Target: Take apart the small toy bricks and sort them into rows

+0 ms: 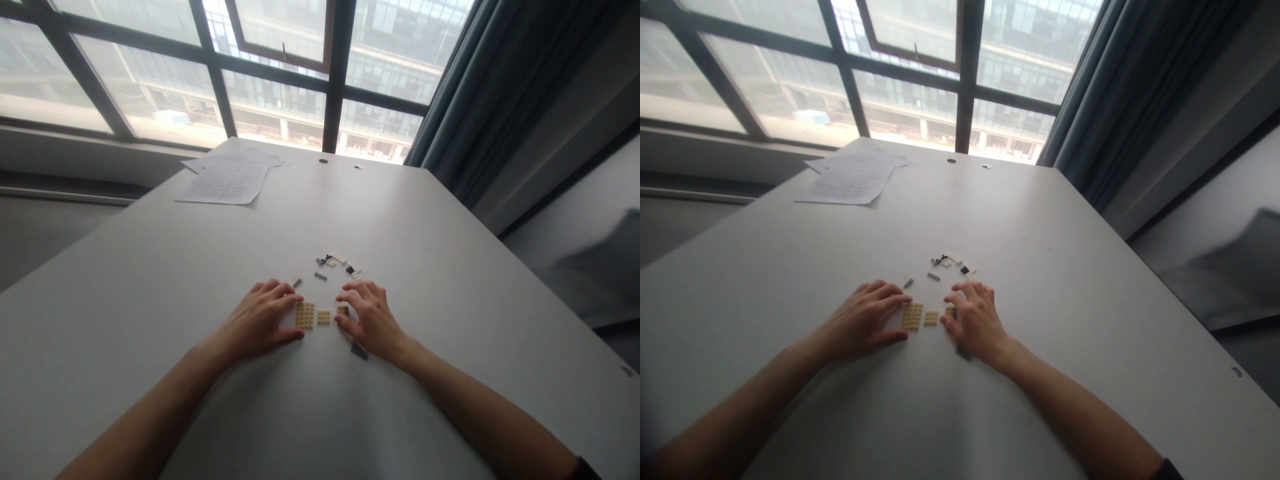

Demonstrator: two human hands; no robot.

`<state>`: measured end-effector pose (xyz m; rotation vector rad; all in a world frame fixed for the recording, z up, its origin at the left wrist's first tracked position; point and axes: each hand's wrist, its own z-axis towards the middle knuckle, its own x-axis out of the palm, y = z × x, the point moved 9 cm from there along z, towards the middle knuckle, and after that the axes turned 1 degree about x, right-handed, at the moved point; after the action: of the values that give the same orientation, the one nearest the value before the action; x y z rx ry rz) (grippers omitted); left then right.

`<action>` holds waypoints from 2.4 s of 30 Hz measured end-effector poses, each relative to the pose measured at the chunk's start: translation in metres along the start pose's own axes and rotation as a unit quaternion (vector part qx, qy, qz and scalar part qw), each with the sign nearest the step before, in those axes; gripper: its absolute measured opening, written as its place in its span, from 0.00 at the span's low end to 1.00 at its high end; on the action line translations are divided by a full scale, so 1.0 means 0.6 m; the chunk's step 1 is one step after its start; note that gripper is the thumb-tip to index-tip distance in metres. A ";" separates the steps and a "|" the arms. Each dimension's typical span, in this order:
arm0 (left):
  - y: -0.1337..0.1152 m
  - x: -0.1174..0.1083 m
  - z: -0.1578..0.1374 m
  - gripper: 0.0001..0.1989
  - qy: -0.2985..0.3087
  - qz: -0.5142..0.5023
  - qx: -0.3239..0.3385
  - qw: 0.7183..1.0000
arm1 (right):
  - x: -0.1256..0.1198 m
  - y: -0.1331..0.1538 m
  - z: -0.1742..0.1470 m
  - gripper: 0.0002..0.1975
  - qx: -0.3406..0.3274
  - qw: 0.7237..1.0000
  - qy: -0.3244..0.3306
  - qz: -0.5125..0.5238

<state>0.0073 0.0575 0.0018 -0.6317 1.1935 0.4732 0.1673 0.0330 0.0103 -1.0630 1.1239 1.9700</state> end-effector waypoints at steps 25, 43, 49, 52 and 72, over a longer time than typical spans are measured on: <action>-0.054 -0.030 0.001 0.16 -0.090 0.007 0.081 0.993 | -0.023 -0.005 -0.097 0.14 -0.153 0.984 0.079 0.048; -0.165 0.000 -0.009 0.12 -0.081 -0.021 0.204 0.975 | -0.027 0.014 -0.115 0.14 -0.218 0.975 0.032 -0.020; -0.185 0.016 0.006 0.14 -0.078 0.051 0.190 0.977 | -0.020 -0.010 -0.096 0.14 -0.084 0.996 0.005 -0.040; -0.182 0.019 0.027 0.17 -0.079 0.093 0.161 0.979 | -0.022 -0.017 -0.090 0.16 -0.052 0.998 0.002 -0.026; -0.166 0.038 0.112 0.09 -0.063 0.032 0.059 0.996 | -0.035 -0.085 -0.070 0.10 0.037 0.999 0.003 0.014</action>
<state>0.1253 0.0295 0.0158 -0.4566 1.1164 0.4852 0.2329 0.0155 -0.0045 -1.0199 1.2110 1.9334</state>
